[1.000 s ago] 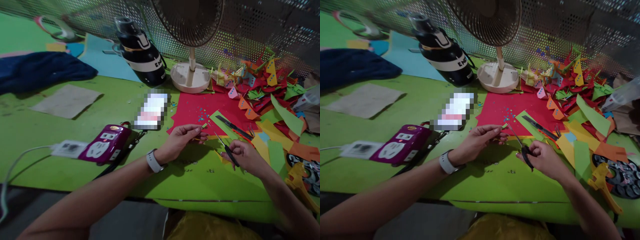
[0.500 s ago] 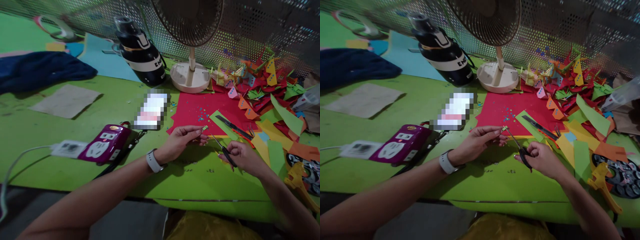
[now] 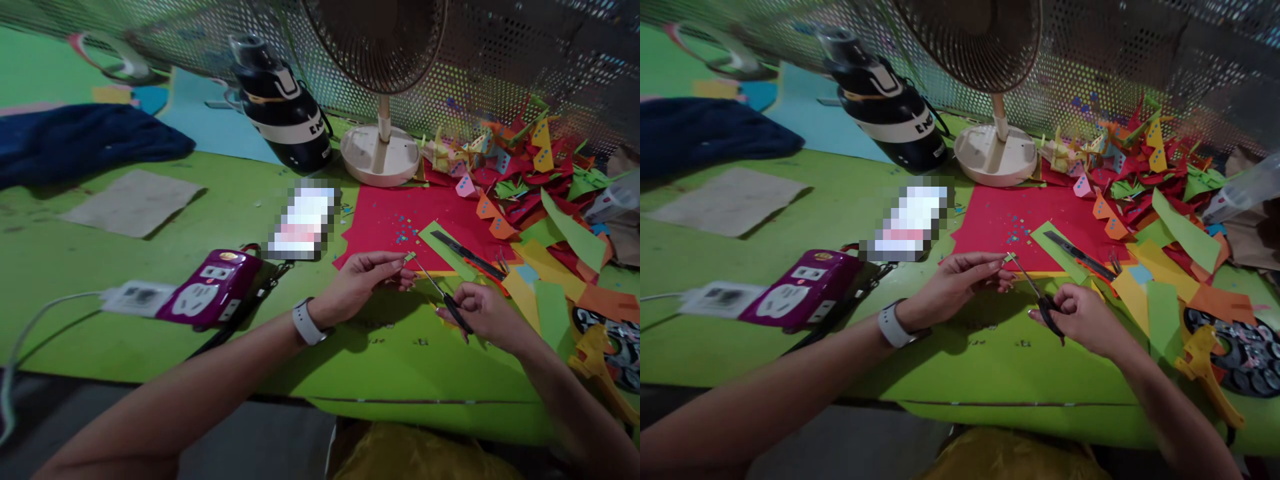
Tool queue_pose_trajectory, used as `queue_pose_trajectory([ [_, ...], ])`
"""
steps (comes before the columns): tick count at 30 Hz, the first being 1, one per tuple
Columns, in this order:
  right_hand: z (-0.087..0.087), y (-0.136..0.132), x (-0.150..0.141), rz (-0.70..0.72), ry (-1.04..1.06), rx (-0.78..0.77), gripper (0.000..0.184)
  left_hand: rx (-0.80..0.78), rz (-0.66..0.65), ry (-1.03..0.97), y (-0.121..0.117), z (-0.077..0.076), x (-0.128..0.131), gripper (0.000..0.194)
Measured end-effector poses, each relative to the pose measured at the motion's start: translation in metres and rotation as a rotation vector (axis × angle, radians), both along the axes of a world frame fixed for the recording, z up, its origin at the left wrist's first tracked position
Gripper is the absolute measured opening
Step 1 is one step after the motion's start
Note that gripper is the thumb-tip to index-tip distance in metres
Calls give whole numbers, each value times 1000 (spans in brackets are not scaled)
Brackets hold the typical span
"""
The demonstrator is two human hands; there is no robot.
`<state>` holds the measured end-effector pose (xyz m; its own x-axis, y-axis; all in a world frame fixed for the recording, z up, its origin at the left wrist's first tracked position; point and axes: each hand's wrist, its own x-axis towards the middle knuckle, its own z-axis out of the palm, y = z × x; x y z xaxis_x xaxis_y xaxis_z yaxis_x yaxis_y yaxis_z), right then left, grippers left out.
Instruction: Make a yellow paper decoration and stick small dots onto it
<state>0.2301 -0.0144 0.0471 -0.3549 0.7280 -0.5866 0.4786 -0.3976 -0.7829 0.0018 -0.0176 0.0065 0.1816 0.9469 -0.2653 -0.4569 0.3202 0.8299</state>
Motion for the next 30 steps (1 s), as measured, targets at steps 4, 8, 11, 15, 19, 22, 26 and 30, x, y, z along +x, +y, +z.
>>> queue_pose_trajectory([
  [4, -1, 0, 1, 1, -3, 2, 47, 5, 11, 2, 0, 0, 0, 19],
  [8, -1, 0, 0, -11, -5, 7, 47, 6, 7, 27, 0, -2, 0, 21],
  [11, 1, 0, -1, -15, 3, -8, 47, 8, 2, 40, 0, -3, -1, 23],
  [15, 2, 0, -2, -13, 6, -28, 49, 14, 5, 30, 0, -2, 0, 22],
  [19, 1, 0, -1, -15, 8, -11, 49, 2, 12, 3, 0, -2, 0, 26],
  [22, 0, 0, -1, -16, 16, 0, 48, -1, 11, 19, 1, -2, 0, 25],
  [26, 1, 0, -1, -13, 16, -12, 48, -13, 8, 37, 1, -2, 0, 23],
  [30, 2, 1, -3, -28, 10, -15, 49, -67, -5, 41, 1, -2, 0, 22],
])
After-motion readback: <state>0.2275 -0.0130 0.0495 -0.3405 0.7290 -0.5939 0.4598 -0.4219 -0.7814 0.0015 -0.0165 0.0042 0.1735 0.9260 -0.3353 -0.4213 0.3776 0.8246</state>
